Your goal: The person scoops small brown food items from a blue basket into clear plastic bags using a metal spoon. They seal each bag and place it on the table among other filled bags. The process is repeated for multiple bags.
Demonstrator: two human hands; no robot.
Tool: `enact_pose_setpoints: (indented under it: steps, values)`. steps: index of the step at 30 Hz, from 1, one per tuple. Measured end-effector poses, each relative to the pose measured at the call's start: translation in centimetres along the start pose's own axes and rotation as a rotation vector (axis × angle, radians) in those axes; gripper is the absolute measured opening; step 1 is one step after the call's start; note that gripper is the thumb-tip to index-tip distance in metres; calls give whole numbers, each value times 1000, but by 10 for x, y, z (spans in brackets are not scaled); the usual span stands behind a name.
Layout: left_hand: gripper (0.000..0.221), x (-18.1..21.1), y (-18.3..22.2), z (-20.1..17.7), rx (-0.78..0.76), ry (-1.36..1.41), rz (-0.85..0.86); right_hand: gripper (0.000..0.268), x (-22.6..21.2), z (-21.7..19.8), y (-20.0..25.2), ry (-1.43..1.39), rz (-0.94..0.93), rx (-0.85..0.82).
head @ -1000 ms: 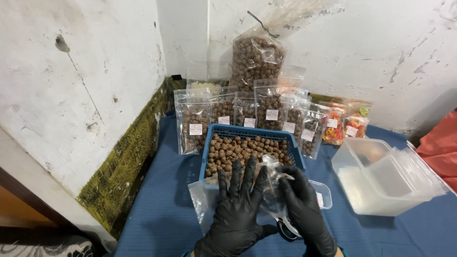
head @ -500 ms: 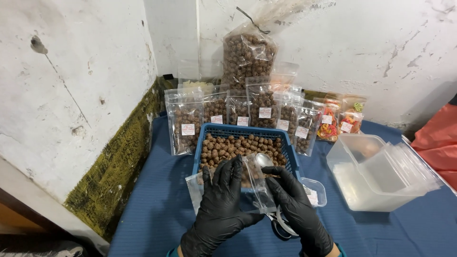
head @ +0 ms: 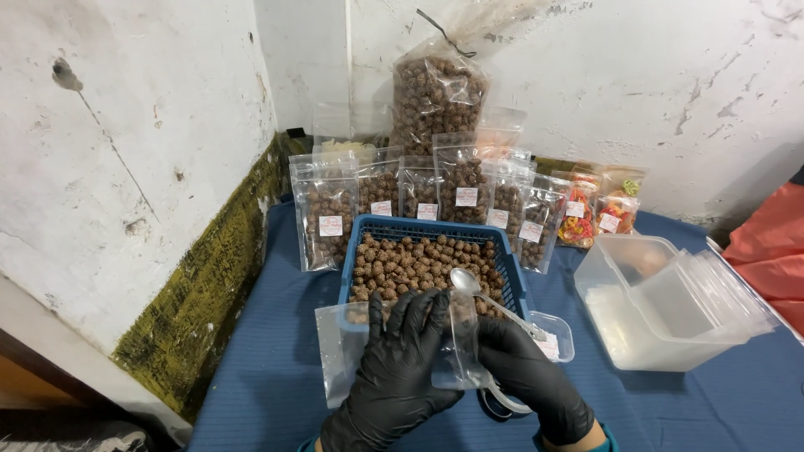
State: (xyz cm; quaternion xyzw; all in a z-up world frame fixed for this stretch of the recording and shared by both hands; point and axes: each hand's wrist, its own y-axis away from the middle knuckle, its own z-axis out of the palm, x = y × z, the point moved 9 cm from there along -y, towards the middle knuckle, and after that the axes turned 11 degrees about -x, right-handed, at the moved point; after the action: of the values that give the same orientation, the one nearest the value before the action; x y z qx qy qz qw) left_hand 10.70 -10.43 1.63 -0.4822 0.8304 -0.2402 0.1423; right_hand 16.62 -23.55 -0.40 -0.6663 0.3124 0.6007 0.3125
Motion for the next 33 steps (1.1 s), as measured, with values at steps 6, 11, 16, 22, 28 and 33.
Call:
enact_pose_setpoints:
  steps: [6, 11, 16, 22, 28, 33]
  values:
    - [128, 4, -7, 8, -215, 206, 68, 39, -10, 12, -4, 149, 11, -120]
    - [106, -38, -3, -14, -238, 214, -80, 31, -41, -30, 9, 287, -218, -8]
    - [121, -104, 17, -13, -221, 85, -265, 20, -41, -105, 33, 828, 109, 518]
    - [117, -144, 34, -6, -265, 76, -368, 23, -12, -97, -16, 1103, 170, 306]
    - [120, -149, 29, -1, -306, 168, -409, 38, 47, -120, -54, 1493, 435, 160]
    - [123, -149, 25, 4, -330, 194, -403, 44, 17, -126, -66, 1644, 413, 312]
